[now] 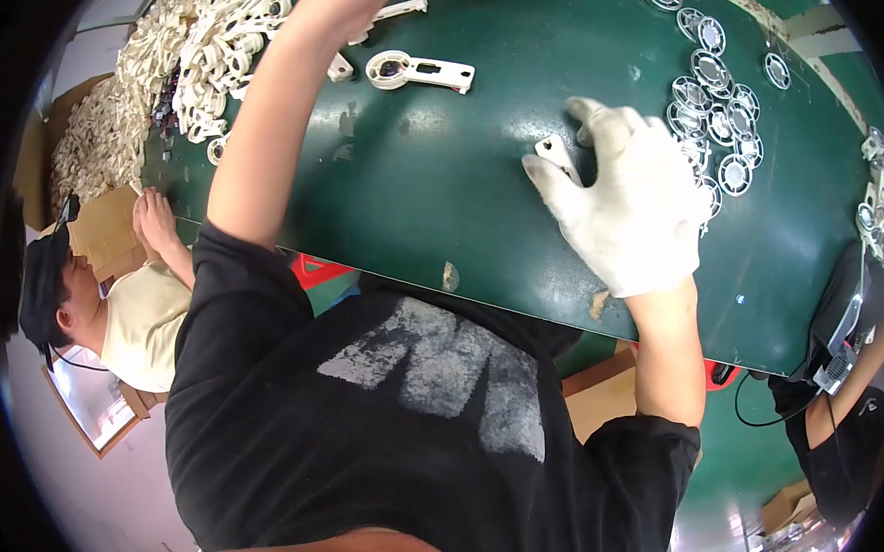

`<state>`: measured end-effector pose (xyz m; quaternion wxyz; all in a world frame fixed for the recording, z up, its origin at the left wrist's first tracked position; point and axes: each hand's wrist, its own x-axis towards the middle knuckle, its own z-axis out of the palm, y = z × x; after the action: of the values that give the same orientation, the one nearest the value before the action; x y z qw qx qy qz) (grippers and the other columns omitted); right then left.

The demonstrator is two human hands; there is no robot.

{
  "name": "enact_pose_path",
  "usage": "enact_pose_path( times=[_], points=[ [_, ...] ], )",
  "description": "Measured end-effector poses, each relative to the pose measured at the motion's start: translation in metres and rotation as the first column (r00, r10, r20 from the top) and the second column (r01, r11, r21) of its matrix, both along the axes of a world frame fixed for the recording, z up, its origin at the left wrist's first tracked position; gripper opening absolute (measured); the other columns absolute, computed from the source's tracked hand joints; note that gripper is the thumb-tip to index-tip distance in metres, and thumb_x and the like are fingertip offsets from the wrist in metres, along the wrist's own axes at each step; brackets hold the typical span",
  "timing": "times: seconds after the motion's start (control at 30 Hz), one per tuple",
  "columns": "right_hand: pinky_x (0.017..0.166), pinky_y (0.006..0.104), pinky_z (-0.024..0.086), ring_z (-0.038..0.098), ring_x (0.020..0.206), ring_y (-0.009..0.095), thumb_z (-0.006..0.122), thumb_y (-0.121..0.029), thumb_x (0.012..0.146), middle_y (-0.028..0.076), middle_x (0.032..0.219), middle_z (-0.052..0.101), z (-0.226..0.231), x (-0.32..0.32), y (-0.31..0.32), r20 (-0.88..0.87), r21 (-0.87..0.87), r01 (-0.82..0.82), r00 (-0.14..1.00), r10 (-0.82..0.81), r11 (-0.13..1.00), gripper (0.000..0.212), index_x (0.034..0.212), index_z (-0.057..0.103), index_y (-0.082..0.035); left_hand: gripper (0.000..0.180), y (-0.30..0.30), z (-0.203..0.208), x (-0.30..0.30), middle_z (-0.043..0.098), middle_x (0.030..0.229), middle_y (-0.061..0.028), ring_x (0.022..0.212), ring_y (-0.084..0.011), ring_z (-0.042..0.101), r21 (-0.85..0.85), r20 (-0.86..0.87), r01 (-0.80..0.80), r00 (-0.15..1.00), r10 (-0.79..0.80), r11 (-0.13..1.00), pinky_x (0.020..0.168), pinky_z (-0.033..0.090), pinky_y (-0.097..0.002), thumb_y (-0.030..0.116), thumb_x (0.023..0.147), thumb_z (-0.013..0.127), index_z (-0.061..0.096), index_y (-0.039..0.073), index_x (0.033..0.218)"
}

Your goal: The person assembles small circular metal components into white plastic frames by hand at a factory workbench, creating assembled units.

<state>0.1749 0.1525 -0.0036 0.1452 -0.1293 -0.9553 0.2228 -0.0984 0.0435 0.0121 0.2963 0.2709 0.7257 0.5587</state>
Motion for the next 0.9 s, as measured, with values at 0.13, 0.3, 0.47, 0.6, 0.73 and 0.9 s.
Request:
enact_pose_path(
  times=[0.13, 0.3, 0.47, 0.6, 0.73, 0.9],
  points=[
    [0.083, 0.0384, 0.056, 0.071, 0.093, 0.03, 0.076, -0.028, 0.086, 0.013, 0.101, 0.071, -0.001, -0.003, -0.006, 0.142, -0.071, -0.001, 0.99, 0.011, 0.998, 0.041, 0.12, 0.07, -0.007, 0.055, 0.024, 0.021, -0.03, 0.06, 0.134, -0.0166, 0.115, -0.0233, 0.064, 0.26, 0.389, -0.417, 0.871, 0.301, 0.871, 0.097, 0.055, -0.0334, 0.013, 0.104, 0.059, 0.035, -0.003, 0.152],
    [0.084, 0.0377, 0.057, 0.073, 0.091, 0.031, 0.071, -0.025, 0.092, 0.017, 0.101, 0.073, 0.002, 0.0, -0.006, 0.23, -0.322, 0.12, 0.972, -0.046, 0.939, 0.04, 0.125, 0.067, -0.005, 0.044, 0.025, -0.012, -0.015, 0.067, 0.115, -0.0136, 0.082, -0.0162, 0.066, 0.004, -0.29, -0.099, 0.952, 0.096, 0.995, 0.069, 0.054, -0.0296, 0.008, 0.099, 0.055, 0.051, -0.001, 0.142],
    [0.075, 0.0256, 0.053, 0.066, 0.081, 0.011, 0.071, -0.013, 0.091, 0.007, 0.099, 0.072, 0.005, 0.001, 0.01, -0.029, -0.663, 0.122, 0.982, -0.188, 0.739, 0.034, 0.124, 0.066, -0.004, 0.015, 0.016, -0.019, 0.069, 0.071, 0.099, -0.018, 0.095, -0.0361, 0.07, -0.05, -0.697, 0.368, 0.653, -0.296, 0.928, 0.085, 0.056, -0.0421, 0.009, 0.093, 0.062, 0.071, 0.001, 0.102],
    [0.077, 0.0278, 0.054, 0.068, 0.081, 0.014, 0.076, -0.018, 0.085, 0.008, 0.097, 0.072, 0.007, 0.006, 0.019, 0.005, -0.626, 0.175, 0.975, -0.22, 0.76, 0.027, 0.106, 0.069, -0.002, 0.034, 0.05, -0.026, 0.08, 0.06, 0.122, -0.0165, 0.109, -0.0374, 0.064, -0.141, -0.775, 0.318, 0.554, -0.305, 0.937, 0.091, 0.054, -0.0446, 0.011, 0.089, 0.069, 0.061, 0.004, 0.122],
    [0.073, 0.0285, 0.05, 0.059, 0.074, 0.012, 0.079, -0.022, 0.08, 0.005, 0.082, 0.062, 0.023, -0.003, 0.017, 0.336, -0.542, 0.237, 0.941, -0.051, 0.806, 0.03, 0.095, 0.066, 0.0, 0.052, 0.098, 0.007, 0.095, 0.06, 0.13, -0.0153, 0.12, -0.036, 0.061, -0.487, -0.817, -0.055, 0.38, -0.433, 0.871, 0.098, 0.054, -0.0441, 0.018, 0.083, 0.078, 0.058, 0.005, 0.129],
    [0.07, 0.0261, 0.051, 0.057, 0.068, 0.01, 0.075, -0.02, 0.084, 0.006, 0.073, 0.063, 0.023, 0.0, 0.013, 0.249, -0.515, 0.064, 0.965, 0.078, 0.855, 0.033, 0.108, 0.071, 0.002, 0.042, 0.123, -0.046, 0.049, 0.066, 0.112, -0.0165, 0.112, -0.0357, 0.063, -0.336, -0.878, 0.14, 0.311, -0.364, 0.931, 0.096, 0.053, -0.0449, 0.017, 0.082, 0.078, 0.064, 0.003, 0.119]
  ],
)
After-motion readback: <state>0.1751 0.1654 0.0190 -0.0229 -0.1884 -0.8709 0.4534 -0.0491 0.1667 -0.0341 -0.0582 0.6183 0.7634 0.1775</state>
